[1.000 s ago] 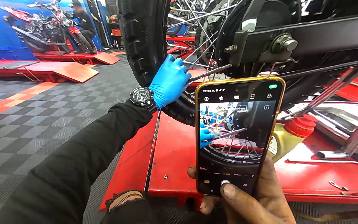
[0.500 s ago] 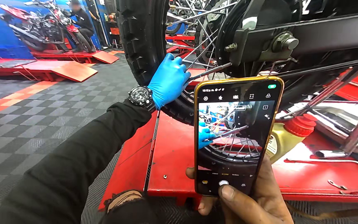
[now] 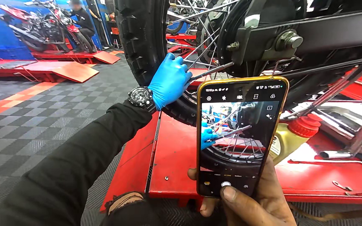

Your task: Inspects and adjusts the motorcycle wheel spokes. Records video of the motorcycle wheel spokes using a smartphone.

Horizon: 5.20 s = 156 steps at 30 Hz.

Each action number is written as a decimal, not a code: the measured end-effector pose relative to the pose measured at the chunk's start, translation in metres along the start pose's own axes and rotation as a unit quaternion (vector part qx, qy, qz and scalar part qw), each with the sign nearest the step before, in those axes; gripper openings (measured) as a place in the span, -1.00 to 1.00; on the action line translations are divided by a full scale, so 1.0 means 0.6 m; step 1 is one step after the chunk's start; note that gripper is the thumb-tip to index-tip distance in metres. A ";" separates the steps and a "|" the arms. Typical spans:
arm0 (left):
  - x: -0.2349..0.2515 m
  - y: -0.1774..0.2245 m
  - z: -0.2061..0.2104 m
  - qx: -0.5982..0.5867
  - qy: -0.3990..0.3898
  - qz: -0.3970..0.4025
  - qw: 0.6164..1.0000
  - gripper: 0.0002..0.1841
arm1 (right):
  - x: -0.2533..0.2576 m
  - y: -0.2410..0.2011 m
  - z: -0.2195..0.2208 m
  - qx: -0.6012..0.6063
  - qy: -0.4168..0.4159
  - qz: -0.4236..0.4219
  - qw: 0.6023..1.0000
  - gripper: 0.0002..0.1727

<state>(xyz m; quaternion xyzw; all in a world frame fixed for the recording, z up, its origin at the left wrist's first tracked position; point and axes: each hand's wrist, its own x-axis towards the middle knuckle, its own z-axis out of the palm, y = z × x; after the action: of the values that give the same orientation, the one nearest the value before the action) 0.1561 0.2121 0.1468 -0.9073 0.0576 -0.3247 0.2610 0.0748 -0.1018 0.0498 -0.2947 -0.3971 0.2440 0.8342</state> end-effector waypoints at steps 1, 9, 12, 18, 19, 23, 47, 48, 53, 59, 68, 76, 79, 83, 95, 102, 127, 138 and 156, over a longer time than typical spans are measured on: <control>0.000 0.000 0.000 -0.002 0.000 0.000 1.000 -0.71 | 0.000 0.000 -0.001 0.000 -0.001 0.000 1.000 -0.31; 0.000 0.002 -0.002 0.000 -0.008 -0.005 1.000 -0.72 | 0.000 0.002 -0.006 0.016 -0.017 -0.002 1.000 -0.36; 0.000 0.001 -0.002 -0.001 -0.006 -0.001 1.000 -0.71 | 0.000 0.001 -0.005 0.010 -0.016 -0.004 1.000 -0.35; 0.001 0.000 -0.001 -0.004 -0.001 0.004 1.000 -0.73 | 0.000 0.003 -0.007 0.012 -0.016 -0.007 1.000 -0.32; 0.001 0.000 -0.001 -0.004 0.000 0.004 1.000 -0.73 | 0.000 0.003 -0.008 0.012 -0.016 -0.007 1.000 -0.33; -0.001 0.002 0.015 -0.014 0.022 -0.011 1.000 -0.69 | -0.001 0.001 -0.011 0.006 -0.019 -0.007 1.000 -0.30; -0.009 0.030 0.054 -0.049 0.083 -0.052 0.994 -0.75 | -0.005 -0.022 -0.024 0.026 -0.023 -0.014 0.999 -0.28; -0.008 0.030 0.054 -0.048 0.083 -0.051 0.994 -0.75 | -0.004 -0.023 -0.023 0.028 -0.022 -0.014 0.999 -0.27; -0.008 0.029 0.052 -0.044 0.079 -0.051 0.995 -0.74 | -0.001 -0.024 -0.025 0.038 -0.022 -0.014 0.999 -0.27; -0.009 0.029 0.052 -0.046 0.080 -0.049 0.994 -0.77 | -0.002 -0.023 -0.024 0.038 -0.029 -0.010 0.999 -0.26; -0.012 0.047 -0.002 -0.082 0.070 -0.069 0.992 -0.82 | -0.013 -0.027 -0.008 0.012 0.039 -0.007 0.999 -0.15; -0.008 0.043 0.013 -0.034 0.034 -0.072 0.996 -0.73 | -0.021 -0.031 0.005 -0.020 0.116 -0.039 0.992 -0.15; -0.009 0.044 0.011 -0.035 0.032 -0.074 0.996 -0.73 | -0.025 -0.033 0.008 -0.032 0.126 -0.042 0.991 -0.14; -0.009 0.044 0.013 -0.035 0.037 -0.073 0.996 -0.72 | -0.035 -0.029 -0.007 0.005 0.081 -0.062 0.995 -0.11; -0.010 0.051 0.022 -0.033 0.052 -0.079 0.995 -0.70 | -0.083 -0.029 -0.046 -0.004 0.098 -0.052 0.994 -0.19; -0.009 0.059 0.021 -0.032 0.031 -0.095 0.994 -0.68 | -0.086 -0.047 -0.074 0.049 0.090 -0.041 0.994 -0.28; -0.008 0.069 0.023 -0.013 0.017 -0.115 0.993 -0.65 | -0.079 -0.066 -0.112 0.035 0.115 -0.068 0.990 -0.30; -0.010 0.067 0.027 -0.020 0.021 -0.117 0.993 -0.65 | -0.074 -0.067 -0.115 0.030 0.107 -0.062 0.992 -0.30; -0.009 0.077 0.033 -0.010 0.036 -0.122 0.992 -0.68 | -0.074 -0.058 -0.129 0.055 0.112 -0.057 0.991 -0.28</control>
<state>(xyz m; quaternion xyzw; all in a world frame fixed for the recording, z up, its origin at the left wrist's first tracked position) 0.1675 0.1827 0.1074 -0.8976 -0.0413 -0.3863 0.2081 0.1183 -0.1779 0.0110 -0.2506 -0.3028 0.1833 0.9010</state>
